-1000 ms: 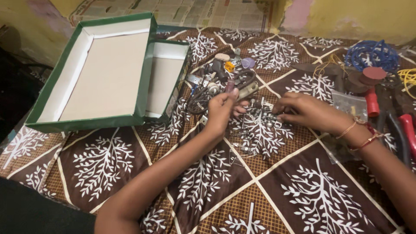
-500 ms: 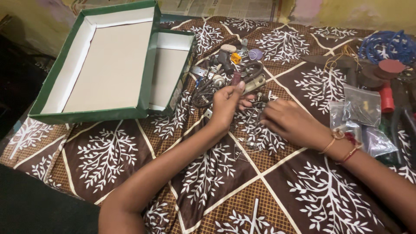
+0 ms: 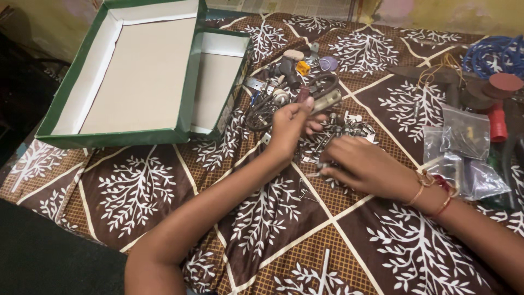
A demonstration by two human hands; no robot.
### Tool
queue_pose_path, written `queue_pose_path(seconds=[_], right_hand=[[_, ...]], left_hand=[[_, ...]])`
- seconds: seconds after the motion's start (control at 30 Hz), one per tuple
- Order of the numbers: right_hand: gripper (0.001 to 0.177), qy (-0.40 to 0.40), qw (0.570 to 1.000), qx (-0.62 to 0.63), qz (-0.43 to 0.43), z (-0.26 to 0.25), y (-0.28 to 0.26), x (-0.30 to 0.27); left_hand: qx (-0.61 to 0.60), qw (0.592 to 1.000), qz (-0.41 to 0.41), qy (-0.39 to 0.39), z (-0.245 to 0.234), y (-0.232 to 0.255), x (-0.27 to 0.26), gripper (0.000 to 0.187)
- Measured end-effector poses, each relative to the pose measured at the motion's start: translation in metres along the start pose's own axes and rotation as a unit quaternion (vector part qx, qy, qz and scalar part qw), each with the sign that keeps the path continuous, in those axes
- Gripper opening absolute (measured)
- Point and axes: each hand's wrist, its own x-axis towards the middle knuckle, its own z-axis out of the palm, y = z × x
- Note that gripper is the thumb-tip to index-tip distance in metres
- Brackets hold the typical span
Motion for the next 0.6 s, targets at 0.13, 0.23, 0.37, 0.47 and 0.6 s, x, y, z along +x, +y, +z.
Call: queue_pose_path(seconds=[0.13,0.23,0.37,0.47,0.6], right_hand=[[0.033,0.159,0.982,0.102,0.010,0.007,0.013,-0.003],[0.034,0.219,0.969,0.115,0.005,0.007,0.020,-0.003],[0.031,0.216,0.962,0.159,0.055,0.005,0.022,-0.008],[0.029,0.194,0.962,0.168,0.097,0.005,0.022,-0.009],[0.028,0.183,0.968,0.123,0.118,0.003,0.021,-0.005]], left_hand=[[-0.019,1.000,-0.004,0.009,-0.004,0.002,0.005,0.048],[-0.025,1.000,0.000,0.008,-0.006,0.003,0.003,0.048],[-0.025,1.000,0.004,0.004,-0.005,0.003,0.002,0.047],[-0.026,1.000,0.009,0.006,-0.005,0.002,0.001,0.047],[-0.033,0.999,0.008,0.009,-0.005,0.000,0.004,0.046]])
